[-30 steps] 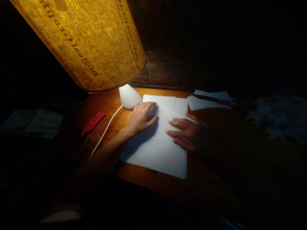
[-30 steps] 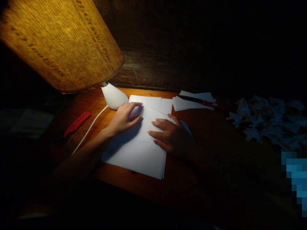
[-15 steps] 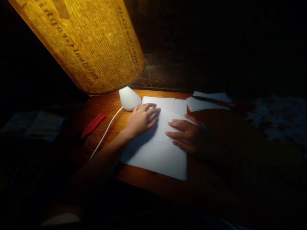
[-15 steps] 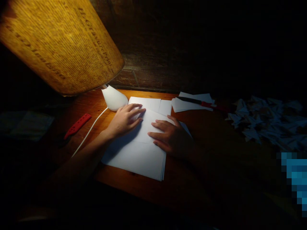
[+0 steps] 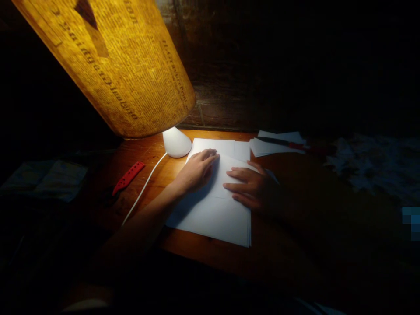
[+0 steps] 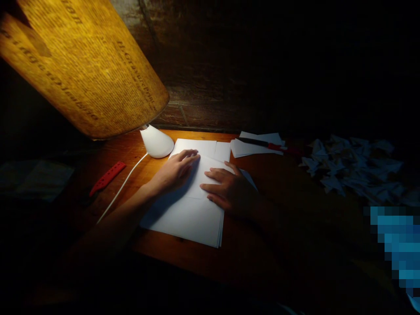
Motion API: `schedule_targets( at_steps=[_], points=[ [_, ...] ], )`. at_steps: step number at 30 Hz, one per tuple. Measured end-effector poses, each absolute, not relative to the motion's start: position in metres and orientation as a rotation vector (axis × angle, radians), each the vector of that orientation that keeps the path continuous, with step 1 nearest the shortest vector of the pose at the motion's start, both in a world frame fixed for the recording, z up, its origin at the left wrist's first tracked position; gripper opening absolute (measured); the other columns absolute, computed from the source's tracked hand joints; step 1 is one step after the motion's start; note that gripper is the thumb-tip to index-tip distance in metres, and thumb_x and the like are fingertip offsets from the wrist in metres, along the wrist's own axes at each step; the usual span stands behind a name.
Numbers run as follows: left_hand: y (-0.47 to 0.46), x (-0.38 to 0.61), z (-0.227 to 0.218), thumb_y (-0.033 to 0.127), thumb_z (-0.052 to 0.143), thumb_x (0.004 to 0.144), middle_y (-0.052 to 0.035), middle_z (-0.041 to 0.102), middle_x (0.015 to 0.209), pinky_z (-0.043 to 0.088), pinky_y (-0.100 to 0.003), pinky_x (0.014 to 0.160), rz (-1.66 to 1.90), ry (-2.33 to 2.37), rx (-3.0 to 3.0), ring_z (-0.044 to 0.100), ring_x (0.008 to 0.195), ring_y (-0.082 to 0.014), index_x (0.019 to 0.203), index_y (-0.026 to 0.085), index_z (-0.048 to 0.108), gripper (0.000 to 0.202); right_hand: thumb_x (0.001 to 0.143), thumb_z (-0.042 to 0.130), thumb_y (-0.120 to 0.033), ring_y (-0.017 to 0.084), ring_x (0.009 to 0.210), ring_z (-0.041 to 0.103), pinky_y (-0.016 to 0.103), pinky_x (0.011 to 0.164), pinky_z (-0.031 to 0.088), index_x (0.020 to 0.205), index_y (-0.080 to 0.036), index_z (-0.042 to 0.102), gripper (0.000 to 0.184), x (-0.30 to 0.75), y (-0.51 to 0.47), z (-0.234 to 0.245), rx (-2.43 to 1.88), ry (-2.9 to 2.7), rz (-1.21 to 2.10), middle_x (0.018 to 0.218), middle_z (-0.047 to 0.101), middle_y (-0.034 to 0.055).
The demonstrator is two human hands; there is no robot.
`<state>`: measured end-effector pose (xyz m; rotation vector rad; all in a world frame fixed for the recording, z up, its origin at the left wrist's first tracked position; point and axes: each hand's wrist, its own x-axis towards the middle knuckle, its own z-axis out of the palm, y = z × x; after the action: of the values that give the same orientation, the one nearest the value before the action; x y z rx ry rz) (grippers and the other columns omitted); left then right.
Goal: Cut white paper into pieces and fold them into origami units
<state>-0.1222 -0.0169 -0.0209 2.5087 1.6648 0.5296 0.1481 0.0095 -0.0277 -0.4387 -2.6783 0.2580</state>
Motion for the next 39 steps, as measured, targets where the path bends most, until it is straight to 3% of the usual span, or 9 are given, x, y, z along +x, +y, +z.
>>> schedule_targets(
  at_steps=[13, 21, 28, 39],
  points=[
    [-0.015, -0.124, -0.015, 0.019, 0.048, 0.1, -0.0141, 0.064, 0.148, 0.049, -0.048, 0.116, 0.409, 1.715, 2.53, 0.061, 0.139, -0.029, 0.142, 0.02, 0.062, 0.045, 0.098, 0.068, -0.029, 0.03, 0.135, 0.065, 0.063, 0.12, 0.039, 0.127, -0.032, 0.077, 0.031, 0.148, 0.01, -0.033, -0.464, -2.654, 0.297, 0.146, 0.07, 0.009],
    [-0.019, -0.109, -0.009, 0.038, 0.053, 0.105, -0.0136, 0.063, 0.147, 0.045, -0.051, 0.118, 0.39, 1.824, 2.416, 0.061, 0.136, -0.0309, 0.136, 0.02, 0.063, 0.037, 0.1, 0.065, -0.028, 0.029, 0.138, 0.063, 0.063, 0.122, 0.037, 0.129, -0.031, 0.077, 0.031, 0.148, 0.01, -0.03, -0.453, -2.673, 0.321, 0.146, 0.07, 0.0093],
    [-0.023, -0.099, -0.006, 0.051, 0.061, 0.101, -0.016, 0.061, 0.148, 0.04, -0.056, 0.119, 0.353, 1.869, 2.405, 0.06, 0.134, -0.0346, 0.135, 0.02, 0.059, 0.045, 0.103, 0.061, -0.03, 0.031, 0.139, 0.063, 0.065, 0.121, 0.039, 0.126, -0.028, 0.077, 0.029, 0.148, 0.009, -0.027, -0.44, -2.685, 0.298, 0.15, 0.068, 0.0098],
    [-0.022, -0.101, -0.008, 0.054, 0.062, 0.101, -0.0188, 0.06, 0.15, 0.039, -0.056, 0.119, 0.348, 1.869, 2.413, 0.059, 0.135, -0.0354, 0.137, 0.017, 0.058, 0.052, 0.104, 0.058, -0.03, 0.028, 0.138, 0.065, 0.061, 0.123, 0.04, 0.122, -0.027, 0.077, 0.027, 0.149, 0.01, -0.028, -0.46, -2.661, 0.329, 0.147, 0.071, 0.0071]
  ],
)
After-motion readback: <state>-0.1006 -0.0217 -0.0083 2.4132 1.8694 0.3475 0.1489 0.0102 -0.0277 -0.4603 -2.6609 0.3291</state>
